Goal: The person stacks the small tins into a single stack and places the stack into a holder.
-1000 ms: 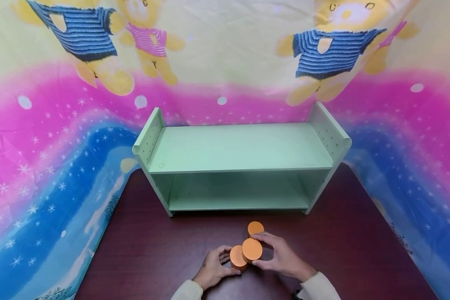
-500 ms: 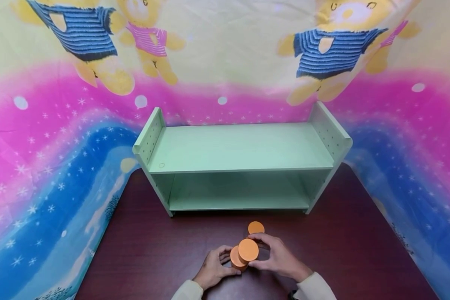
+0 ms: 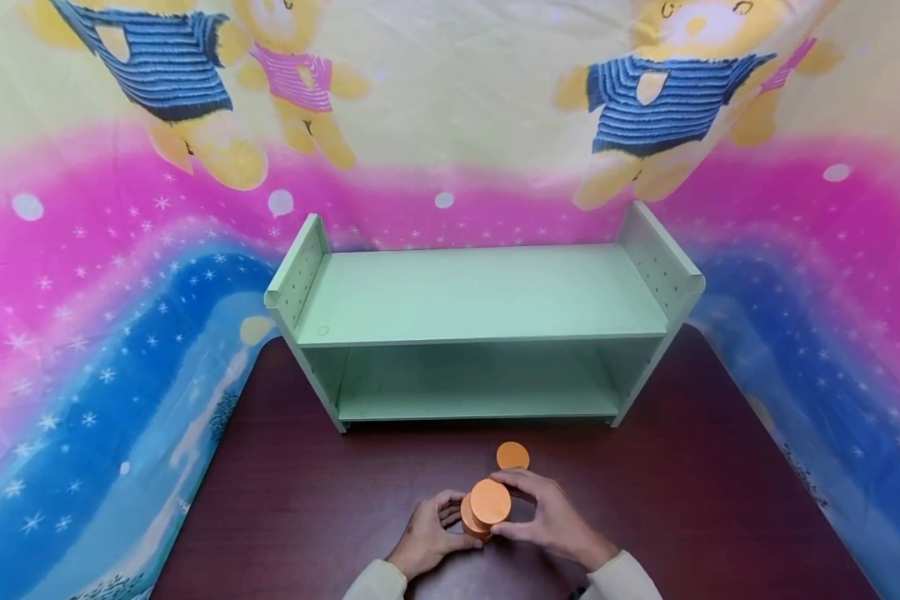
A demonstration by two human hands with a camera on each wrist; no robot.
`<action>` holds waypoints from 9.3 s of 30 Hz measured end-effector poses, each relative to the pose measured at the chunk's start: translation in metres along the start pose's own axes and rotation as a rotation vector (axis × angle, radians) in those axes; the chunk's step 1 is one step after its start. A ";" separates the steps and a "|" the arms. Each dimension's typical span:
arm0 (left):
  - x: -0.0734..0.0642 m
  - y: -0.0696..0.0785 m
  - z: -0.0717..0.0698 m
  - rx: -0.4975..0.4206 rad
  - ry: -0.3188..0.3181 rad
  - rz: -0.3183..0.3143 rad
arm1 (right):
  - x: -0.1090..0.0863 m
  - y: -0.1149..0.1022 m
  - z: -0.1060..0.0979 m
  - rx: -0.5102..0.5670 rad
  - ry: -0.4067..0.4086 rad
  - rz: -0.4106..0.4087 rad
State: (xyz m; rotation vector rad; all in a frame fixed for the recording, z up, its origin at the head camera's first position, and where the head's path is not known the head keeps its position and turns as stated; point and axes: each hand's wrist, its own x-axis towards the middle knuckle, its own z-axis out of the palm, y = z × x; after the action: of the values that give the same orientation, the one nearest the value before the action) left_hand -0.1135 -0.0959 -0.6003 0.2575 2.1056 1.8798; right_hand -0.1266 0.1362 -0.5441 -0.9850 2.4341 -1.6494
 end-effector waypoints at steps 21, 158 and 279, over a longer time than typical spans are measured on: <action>0.001 -0.003 0.001 0.018 0.016 0.018 | -0.001 0.002 0.012 0.023 0.049 0.018; 0.000 -0.001 0.003 -0.079 -0.001 -0.027 | -0.010 0.033 -0.026 -0.181 0.178 0.147; 0.001 -0.001 0.004 -0.064 0.010 -0.040 | 0.013 0.074 -0.024 -0.011 0.212 0.396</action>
State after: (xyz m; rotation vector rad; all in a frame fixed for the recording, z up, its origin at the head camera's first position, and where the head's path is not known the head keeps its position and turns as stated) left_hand -0.1133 -0.0914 -0.6023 0.1914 2.0370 1.9255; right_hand -0.1812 0.1664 -0.5929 -0.3057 2.5512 -1.6653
